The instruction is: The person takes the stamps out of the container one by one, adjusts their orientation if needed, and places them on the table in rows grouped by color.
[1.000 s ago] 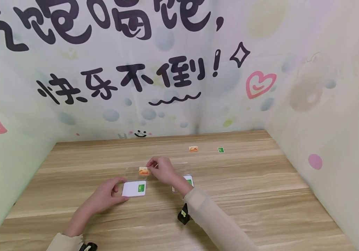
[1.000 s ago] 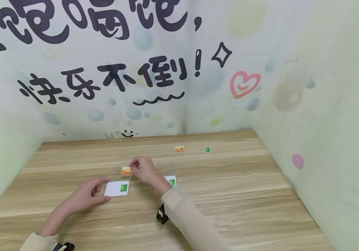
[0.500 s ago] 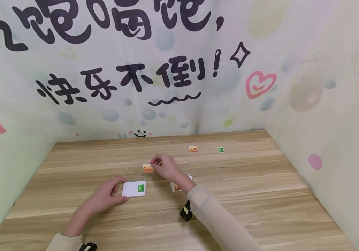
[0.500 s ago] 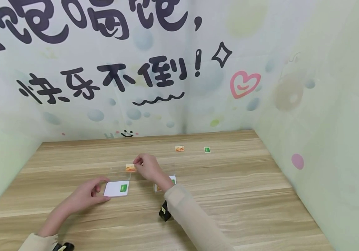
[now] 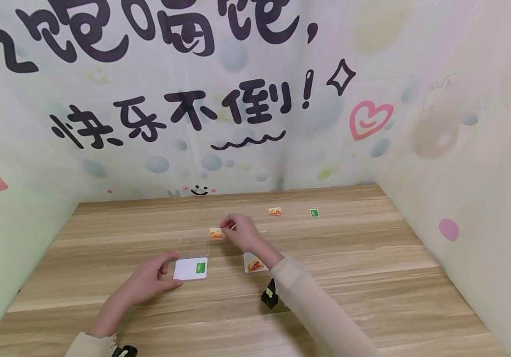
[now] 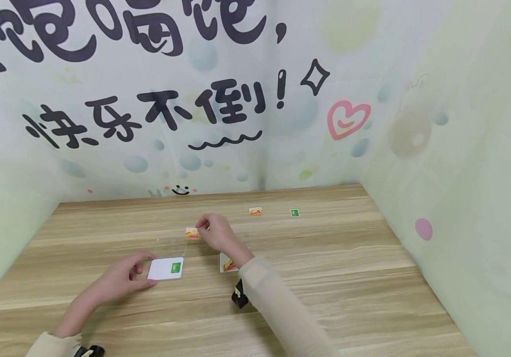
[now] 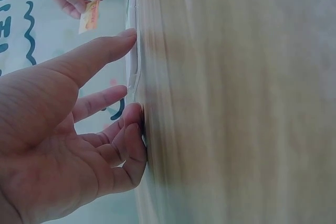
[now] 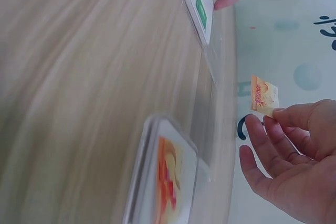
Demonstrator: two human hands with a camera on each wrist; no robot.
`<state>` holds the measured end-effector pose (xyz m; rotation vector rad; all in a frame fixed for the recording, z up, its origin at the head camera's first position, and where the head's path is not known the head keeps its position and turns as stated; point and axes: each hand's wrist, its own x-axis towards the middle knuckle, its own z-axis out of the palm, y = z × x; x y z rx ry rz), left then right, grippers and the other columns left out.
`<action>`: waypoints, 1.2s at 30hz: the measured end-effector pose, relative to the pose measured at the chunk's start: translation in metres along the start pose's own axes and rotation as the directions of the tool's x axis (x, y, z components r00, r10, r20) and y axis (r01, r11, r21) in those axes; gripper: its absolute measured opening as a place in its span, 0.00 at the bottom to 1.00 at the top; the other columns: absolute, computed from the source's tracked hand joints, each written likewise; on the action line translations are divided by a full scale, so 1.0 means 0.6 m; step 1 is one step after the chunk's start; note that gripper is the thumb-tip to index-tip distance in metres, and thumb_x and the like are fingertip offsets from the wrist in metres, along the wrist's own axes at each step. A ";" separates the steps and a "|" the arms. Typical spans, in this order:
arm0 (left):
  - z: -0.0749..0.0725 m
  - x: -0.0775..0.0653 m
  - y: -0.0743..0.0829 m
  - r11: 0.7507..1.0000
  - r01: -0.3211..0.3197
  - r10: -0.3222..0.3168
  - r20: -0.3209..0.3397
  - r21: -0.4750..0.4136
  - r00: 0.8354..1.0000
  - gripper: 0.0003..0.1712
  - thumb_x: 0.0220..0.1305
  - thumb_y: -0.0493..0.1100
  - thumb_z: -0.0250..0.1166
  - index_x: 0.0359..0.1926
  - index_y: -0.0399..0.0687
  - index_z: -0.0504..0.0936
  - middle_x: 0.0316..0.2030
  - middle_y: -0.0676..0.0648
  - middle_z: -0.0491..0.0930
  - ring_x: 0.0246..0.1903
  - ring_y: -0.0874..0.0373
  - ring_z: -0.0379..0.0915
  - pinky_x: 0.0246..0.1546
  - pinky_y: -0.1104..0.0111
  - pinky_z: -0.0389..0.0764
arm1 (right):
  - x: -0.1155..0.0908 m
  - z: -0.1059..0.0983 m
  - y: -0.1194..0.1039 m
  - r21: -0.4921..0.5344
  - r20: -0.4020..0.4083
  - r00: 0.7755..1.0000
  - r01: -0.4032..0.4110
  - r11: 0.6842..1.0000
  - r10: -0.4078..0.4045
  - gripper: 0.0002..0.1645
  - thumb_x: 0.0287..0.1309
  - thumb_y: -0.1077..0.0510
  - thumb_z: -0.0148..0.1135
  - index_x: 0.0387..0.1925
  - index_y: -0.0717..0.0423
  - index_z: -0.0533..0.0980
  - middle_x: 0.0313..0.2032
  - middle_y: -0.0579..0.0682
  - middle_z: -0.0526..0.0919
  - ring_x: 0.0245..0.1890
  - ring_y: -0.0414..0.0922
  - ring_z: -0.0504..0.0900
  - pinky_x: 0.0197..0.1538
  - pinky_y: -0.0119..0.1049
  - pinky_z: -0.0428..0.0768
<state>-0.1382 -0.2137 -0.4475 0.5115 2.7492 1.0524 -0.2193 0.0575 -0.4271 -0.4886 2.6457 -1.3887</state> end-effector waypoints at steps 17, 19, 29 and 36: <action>-0.001 -0.001 0.004 1.000 0.005 -0.005 -0.009 0.017 1.000 0.34 0.58 0.43 0.81 0.60 0.33 0.78 0.32 0.49 0.69 0.28 0.60 0.62 0.28 0.70 0.64 | 0.003 -0.028 0.014 -0.010 -0.004 0.999 -0.033 0.999 0.033 0.06 0.73 0.67 0.61 0.46 0.64 0.82 0.41 0.56 0.84 0.36 0.43 0.80 0.37 0.31 0.80; -0.001 0.000 0.004 1.000 0.012 -0.012 -0.007 0.020 1.000 0.34 0.58 0.43 0.81 0.61 0.34 0.78 0.32 0.49 0.69 0.29 0.60 0.62 0.29 0.70 0.64 | 0.004 -0.031 0.016 -0.011 -0.007 0.999 -0.033 0.999 0.033 0.06 0.74 0.67 0.61 0.45 0.64 0.82 0.41 0.56 0.84 0.36 0.43 0.80 0.37 0.30 0.80; -0.001 0.001 0.002 1.000 -0.001 0.001 -0.006 0.014 1.000 0.33 0.57 0.43 0.81 0.59 0.35 0.78 0.31 0.50 0.69 0.27 0.62 0.62 0.28 0.71 0.66 | 0.008 -0.039 0.020 -0.028 -0.010 1.000 -0.018 0.999 0.018 0.06 0.74 0.67 0.60 0.43 0.65 0.82 0.38 0.57 0.84 0.33 0.44 0.82 0.35 0.30 0.80; 0.000 0.001 -0.001 0.999 -0.023 0.024 -0.016 0.032 1.000 0.33 0.58 0.43 0.81 0.60 0.35 0.78 0.31 0.50 0.70 0.27 0.63 0.61 0.27 0.70 0.65 | 0.008 -0.042 0.022 -0.023 -0.015 0.999 -0.040 0.999 0.040 0.06 0.74 0.67 0.60 0.44 0.65 0.82 0.39 0.57 0.84 0.34 0.44 0.81 0.37 0.32 0.81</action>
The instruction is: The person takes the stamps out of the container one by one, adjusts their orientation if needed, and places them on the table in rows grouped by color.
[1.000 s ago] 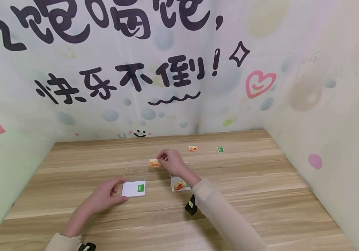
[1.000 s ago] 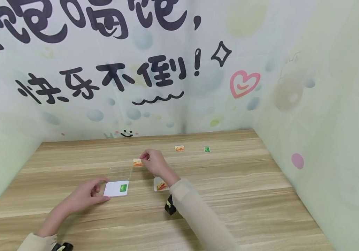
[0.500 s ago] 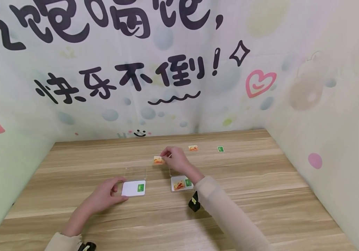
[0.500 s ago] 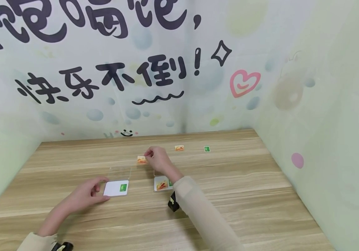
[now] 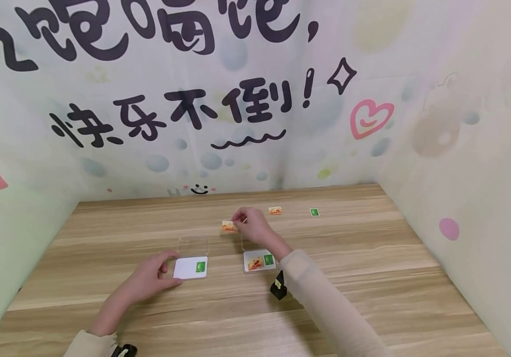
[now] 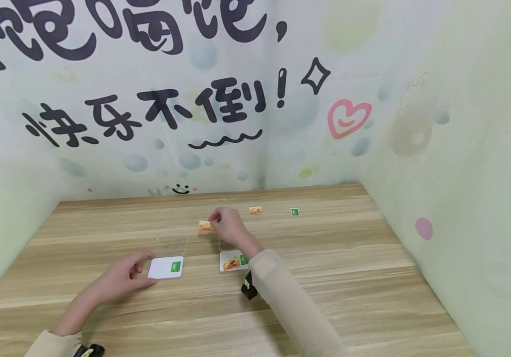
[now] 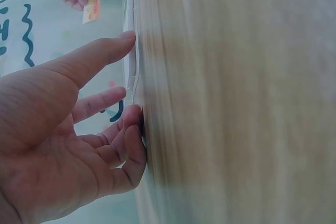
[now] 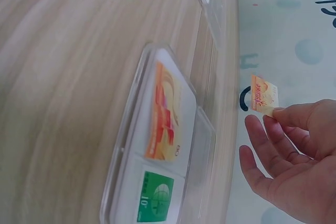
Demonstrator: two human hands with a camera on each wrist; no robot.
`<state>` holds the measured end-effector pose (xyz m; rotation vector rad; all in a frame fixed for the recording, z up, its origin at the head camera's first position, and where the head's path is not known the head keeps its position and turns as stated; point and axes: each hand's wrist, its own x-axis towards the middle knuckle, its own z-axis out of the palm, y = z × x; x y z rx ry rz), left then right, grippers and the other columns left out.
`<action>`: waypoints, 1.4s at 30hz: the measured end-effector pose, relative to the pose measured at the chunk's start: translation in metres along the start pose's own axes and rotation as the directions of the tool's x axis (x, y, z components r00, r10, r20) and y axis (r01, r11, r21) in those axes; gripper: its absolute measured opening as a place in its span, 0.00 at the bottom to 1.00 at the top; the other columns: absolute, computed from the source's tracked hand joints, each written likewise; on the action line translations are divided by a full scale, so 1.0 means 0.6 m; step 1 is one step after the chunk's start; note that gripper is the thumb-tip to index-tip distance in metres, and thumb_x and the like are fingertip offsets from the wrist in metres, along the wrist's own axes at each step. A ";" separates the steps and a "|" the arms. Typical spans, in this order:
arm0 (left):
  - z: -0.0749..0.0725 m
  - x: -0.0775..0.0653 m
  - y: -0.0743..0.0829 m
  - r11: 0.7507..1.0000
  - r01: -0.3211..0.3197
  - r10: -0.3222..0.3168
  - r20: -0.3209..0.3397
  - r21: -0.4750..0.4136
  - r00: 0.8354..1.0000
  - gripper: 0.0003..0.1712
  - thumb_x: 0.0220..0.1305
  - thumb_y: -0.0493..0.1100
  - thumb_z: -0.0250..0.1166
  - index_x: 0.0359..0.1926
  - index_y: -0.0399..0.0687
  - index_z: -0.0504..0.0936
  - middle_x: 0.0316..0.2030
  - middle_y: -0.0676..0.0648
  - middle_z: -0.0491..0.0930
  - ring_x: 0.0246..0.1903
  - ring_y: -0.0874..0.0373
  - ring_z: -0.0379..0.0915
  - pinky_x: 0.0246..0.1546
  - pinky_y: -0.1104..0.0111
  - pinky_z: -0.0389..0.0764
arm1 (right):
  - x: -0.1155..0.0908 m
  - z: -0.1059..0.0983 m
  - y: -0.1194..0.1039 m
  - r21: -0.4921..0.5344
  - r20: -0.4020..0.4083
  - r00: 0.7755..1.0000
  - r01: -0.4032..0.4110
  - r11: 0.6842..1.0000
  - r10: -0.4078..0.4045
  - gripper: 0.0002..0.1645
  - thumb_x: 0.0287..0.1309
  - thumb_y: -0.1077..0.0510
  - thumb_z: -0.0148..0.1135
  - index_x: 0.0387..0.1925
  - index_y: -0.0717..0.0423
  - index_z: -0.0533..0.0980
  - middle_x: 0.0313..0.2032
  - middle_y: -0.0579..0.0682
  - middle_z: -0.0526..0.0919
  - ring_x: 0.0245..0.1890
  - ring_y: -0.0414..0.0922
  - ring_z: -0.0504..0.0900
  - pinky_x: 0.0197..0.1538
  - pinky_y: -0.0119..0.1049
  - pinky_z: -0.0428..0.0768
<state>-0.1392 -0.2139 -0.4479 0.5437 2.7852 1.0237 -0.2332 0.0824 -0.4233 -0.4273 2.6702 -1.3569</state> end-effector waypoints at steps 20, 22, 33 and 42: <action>0.003 -0.002 -0.005 1.000 -0.016 0.016 -0.004 -0.015 1.000 0.32 0.58 0.43 0.81 0.58 0.35 0.78 0.30 0.50 0.69 0.27 0.63 0.61 0.28 0.70 0.65 | 0.006 -0.021 0.003 -0.035 -0.027 1.000 -0.016 0.999 0.016 0.07 0.74 0.66 0.60 0.44 0.64 0.83 0.39 0.56 0.85 0.35 0.46 0.83 0.35 0.32 0.80; 0.003 -0.003 -0.005 1.000 -0.017 0.017 -0.006 -0.015 1.000 0.32 0.58 0.43 0.81 0.59 0.35 0.78 0.30 0.50 0.69 0.27 0.63 0.61 0.28 0.70 0.65 | 0.007 -0.023 0.004 -0.031 -0.026 0.999 -0.026 0.999 0.025 0.06 0.74 0.66 0.60 0.45 0.63 0.83 0.39 0.56 0.84 0.35 0.46 0.83 0.36 0.32 0.80; 0.004 -0.002 -0.005 1.000 -0.015 0.015 -0.009 0.003 1.000 0.33 0.58 0.43 0.82 0.60 0.34 0.78 0.30 0.50 0.69 0.27 0.64 0.60 0.28 0.70 0.64 | 0.010 -0.031 0.014 -0.035 -0.036 0.998 -0.056 0.998 0.055 0.07 0.75 0.65 0.60 0.45 0.62 0.83 0.40 0.55 0.84 0.36 0.45 0.82 0.37 0.32 0.80; 0.003 -0.002 -0.001 1.000 0.003 -0.003 -0.002 -0.012 1.000 0.34 0.57 0.42 0.81 0.60 0.34 0.78 0.31 0.50 0.69 0.27 0.63 0.60 0.28 0.70 0.65 | 0.010 -0.042 0.022 -0.036 -0.050 0.997 -0.053 0.998 0.051 0.07 0.74 0.66 0.59 0.45 0.64 0.82 0.40 0.57 0.84 0.35 0.46 0.82 0.36 0.33 0.79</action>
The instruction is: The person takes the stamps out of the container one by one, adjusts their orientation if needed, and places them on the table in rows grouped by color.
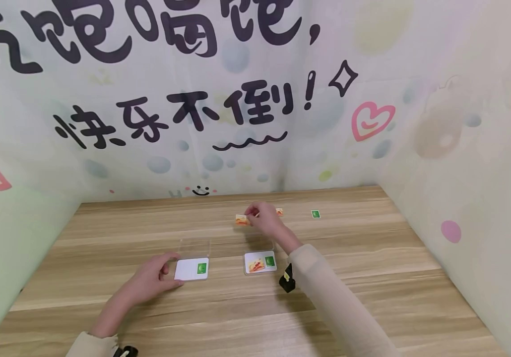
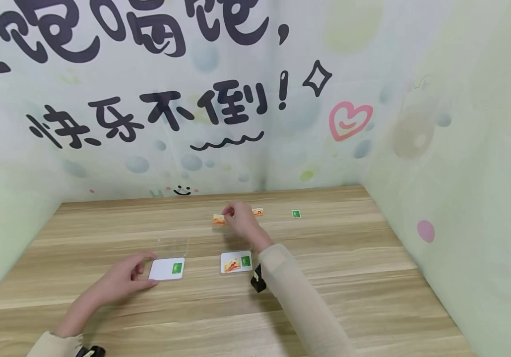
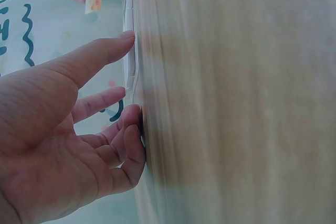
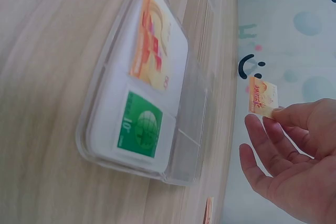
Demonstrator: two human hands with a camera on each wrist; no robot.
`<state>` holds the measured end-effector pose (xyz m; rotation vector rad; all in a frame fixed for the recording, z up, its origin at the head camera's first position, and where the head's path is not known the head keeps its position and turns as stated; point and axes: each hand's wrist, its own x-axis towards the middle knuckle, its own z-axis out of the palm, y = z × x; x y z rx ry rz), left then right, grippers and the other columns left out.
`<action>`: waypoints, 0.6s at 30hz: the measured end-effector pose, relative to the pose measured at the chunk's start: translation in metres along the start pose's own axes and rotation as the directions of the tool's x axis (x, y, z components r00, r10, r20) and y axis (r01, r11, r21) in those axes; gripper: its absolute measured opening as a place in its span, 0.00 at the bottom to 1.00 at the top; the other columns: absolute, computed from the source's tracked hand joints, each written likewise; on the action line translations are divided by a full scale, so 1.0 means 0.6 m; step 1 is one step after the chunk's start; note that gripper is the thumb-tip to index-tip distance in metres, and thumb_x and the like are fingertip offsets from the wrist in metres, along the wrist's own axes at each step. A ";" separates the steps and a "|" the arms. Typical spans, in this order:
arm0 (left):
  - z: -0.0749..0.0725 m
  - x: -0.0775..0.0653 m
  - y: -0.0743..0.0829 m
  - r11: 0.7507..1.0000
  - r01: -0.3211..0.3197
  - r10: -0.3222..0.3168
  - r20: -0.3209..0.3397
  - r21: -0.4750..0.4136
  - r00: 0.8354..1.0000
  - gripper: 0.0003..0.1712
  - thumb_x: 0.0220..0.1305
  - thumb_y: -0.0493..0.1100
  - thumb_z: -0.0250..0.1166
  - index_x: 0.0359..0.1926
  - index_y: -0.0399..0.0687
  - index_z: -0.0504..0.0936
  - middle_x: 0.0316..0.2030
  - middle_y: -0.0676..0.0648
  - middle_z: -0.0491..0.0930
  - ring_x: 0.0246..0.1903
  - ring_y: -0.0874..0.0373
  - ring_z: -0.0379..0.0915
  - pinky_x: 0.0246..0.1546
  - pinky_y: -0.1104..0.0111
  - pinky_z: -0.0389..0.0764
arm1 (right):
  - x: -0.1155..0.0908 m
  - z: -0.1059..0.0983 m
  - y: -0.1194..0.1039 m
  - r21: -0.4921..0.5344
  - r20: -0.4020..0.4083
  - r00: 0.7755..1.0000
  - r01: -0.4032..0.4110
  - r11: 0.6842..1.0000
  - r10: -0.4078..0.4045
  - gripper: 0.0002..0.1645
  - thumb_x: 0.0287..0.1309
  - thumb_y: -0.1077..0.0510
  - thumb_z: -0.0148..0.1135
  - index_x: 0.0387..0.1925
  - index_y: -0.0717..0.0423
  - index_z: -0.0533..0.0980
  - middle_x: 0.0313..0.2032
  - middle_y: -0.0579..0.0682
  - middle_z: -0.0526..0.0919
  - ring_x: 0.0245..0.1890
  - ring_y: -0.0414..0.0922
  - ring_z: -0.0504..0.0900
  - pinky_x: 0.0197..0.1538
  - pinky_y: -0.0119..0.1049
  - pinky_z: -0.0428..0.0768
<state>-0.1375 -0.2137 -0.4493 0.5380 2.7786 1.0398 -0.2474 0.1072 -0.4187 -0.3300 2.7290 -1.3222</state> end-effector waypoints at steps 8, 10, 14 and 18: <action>-0.002 0.000 0.002 1.000 -0.009 0.009 -0.002 -0.006 1.000 0.34 0.58 0.42 0.81 0.60 0.33 0.78 0.31 0.50 0.69 0.27 0.63 0.60 0.28 0.70 0.64 | 0.000 -0.008 0.006 0.004 -0.004 1.000 -0.014 1.000 0.014 0.07 0.73 0.67 0.59 0.45 0.64 0.82 0.40 0.57 0.84 0.36 0.47 0.82 0.37 0.33 0.79; -0.002 0.000 0.001 1.000 -0.014 0.014 -0.004 -0.005 1.000 0.33 0.58 0.42 0.81 0.60 0.33 0.78 0.31 0.50 0.69 0.27 0.63 0.60 0.28 0.70 0.64 | 0.000 -0.009 0.008 0.005 -0.002 1.000 -0.022 1.000 0.022 0.07 0.73 0.67 0.59 0.45 0.64 0.82 0.40 0.57 0.83 0.36 0.47 0.82 0.37 0.33 0.79; -0.001 0.000 0.001 1.000 -0.018 0.018 -0.005 -0.003 1.000 0.33 0.58 0.42 0.81 0.60 0.33 0.78 0.30 0.50 0.69 0.27 0.63 0.60 0.28 0.70 0.64 | 0.003 -0.012 0.011 -0.002 -0.005 1.000 -0.028 1.000 0.028 0.07 0.73 0.67 0.58 0.46 0.64 0.82 0.41 0.57 0.84 0.37 0.47 0.82 0.38 0.33 0.80; -0.001 0.000 0.001 1.000 -0.014 0.014 -0.005 -0.003 1.000 0.33 0.58 0.42 0.81 0.60 0.34 0.78 0.31 0.50 0.69 0.27 0.62 0.60 0.28 0.70 0.64 | 0.006 -0.016 0.014 0.000 -0.009 0.999 -0.030 1.000 0.030 0.08 0.72 0.69 0.58 0.46 0.65 0.82 0.42 0.58 0.84 0.37 0.47 0.83 0.39 0.34 0.81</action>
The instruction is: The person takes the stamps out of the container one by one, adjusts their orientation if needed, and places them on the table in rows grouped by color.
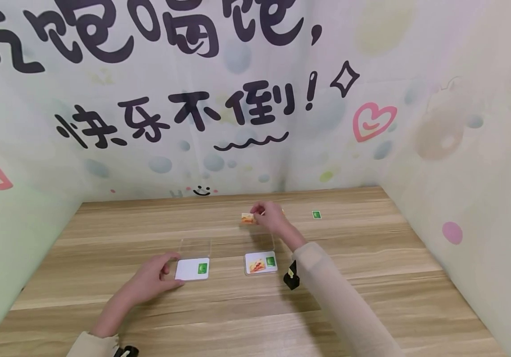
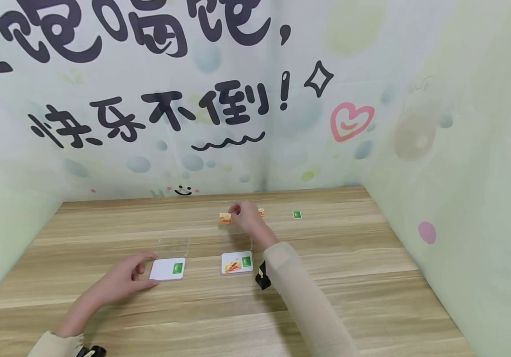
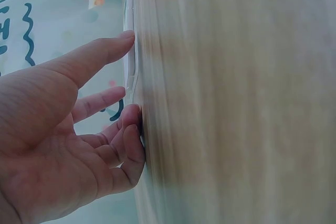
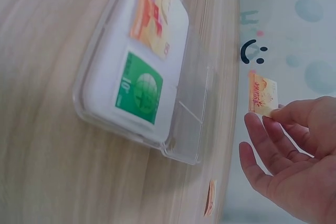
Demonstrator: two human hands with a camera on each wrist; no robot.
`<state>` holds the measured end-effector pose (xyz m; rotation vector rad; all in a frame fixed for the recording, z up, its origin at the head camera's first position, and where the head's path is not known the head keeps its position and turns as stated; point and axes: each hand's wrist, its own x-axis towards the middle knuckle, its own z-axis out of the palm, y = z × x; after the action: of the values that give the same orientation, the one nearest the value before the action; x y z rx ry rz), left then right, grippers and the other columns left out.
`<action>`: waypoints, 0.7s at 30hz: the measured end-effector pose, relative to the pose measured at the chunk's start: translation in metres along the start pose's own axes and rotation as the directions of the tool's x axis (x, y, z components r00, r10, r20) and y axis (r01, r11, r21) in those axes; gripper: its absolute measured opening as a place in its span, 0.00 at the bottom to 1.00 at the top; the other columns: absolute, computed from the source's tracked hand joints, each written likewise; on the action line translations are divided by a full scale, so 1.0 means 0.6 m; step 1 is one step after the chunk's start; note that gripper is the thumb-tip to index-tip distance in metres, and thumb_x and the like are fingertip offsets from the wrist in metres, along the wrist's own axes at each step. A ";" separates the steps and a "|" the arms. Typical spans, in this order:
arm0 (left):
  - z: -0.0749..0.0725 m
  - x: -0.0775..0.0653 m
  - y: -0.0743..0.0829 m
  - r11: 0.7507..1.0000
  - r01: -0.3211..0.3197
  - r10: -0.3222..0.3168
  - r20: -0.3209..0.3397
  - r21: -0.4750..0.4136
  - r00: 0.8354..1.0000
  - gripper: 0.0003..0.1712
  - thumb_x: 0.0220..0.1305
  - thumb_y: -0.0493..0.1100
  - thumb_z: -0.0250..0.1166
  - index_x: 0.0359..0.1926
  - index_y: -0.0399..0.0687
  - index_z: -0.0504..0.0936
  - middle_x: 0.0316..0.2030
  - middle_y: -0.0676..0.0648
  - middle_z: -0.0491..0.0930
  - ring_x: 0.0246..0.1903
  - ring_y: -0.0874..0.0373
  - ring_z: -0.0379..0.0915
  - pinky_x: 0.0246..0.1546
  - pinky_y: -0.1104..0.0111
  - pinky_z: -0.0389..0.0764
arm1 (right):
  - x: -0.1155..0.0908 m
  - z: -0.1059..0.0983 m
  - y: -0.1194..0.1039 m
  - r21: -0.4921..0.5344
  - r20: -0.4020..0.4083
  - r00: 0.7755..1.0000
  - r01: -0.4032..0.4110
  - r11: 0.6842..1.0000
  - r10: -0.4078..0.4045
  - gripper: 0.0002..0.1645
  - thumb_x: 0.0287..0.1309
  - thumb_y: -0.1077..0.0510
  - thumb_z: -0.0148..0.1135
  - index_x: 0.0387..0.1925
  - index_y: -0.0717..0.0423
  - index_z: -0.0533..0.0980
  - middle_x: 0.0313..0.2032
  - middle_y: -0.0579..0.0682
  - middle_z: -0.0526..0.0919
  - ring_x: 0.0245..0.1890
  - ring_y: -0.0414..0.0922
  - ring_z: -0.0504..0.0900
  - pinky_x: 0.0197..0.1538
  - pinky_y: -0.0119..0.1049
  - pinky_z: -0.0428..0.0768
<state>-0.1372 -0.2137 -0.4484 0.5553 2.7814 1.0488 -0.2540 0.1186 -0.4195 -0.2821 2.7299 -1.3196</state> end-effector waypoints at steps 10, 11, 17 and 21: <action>0.001 -0.001 0.000 1.000 0.014 -0.014 -0.002 -0.002 1.000 0.33 0.58 0.42 0.81 0.60 0.35 0.78 0.31 0.50 0.69 0.27 0.62 0.60 0.28 0.70 0.64 | 0.008 -0.003 0.017 -0.003 0.004 1.000 -0.007 1.000 0.007 0.08 0.72 0.69 0.58 0.46 0.65 0.82 0.40 0.57 0.83 0.36 0.47 0.82 0.37 0.33 0.79; 0.001 -0.001 -0.001 1.000 0.013 -0.013 -0.001 -0.001 1.000 0.33 0.58 0.42 0.81 0.60 0.35 0.78 0.31 0.50 0.69 0.27 0.62 0.60 0.28 0.70 0.64 | 0.009 -0.003 0.019 -0.007 0.002 1.000 -0.006 1.000 0.006 0.08 0.72 0.69 0.58 0.45 0.65 0.82 0.40 0.57 0.83 0.36 0.46 0.82 0.36 0.33 0.79; 0.000 -0.001 -0.002 1.000 0.011 -0.011 0.003 0.002 1.000 0.33 0.59 0.43 0.81 0.60 0.34 0.78 0.31 0.50 0.69 0.27 0.63 0.60 0.28 0.70 0.64 | 0.009 -0.005 0.022 -0.019 0.000 1.000 -0.003 1.000 0.003 0.07 0.72 0.69 0.58 0.45 0.64 0.82 0.40 0.57 0.83 0.35 0.46 0.81 0.36 0.33 0.78; -0.001 -0.001 -0.001 1.000 0.012 -0.012 0.004 -0.005 1.000 0.33 0.59 0.43 0.81 0.60 0.33 0.77 0.31 0.50 0.69 0.27 0.62 0.60 0.28 0.70 0.64 | 0.009 -0.008 0.023 -0.008 0.006 1.000 -0.025 1.000 0.025 0.08 0.73 0.68 0.58 0.46 0.64 0.81 0.41 0.57 0.83 0.36 0.47 0.81 0.36 0.32 0.78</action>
<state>-0.1370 -0.2146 -0.4484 0.5391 2.7748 1.0509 -0.2615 0.1296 -0.4271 -0.2513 2.7251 -1.3006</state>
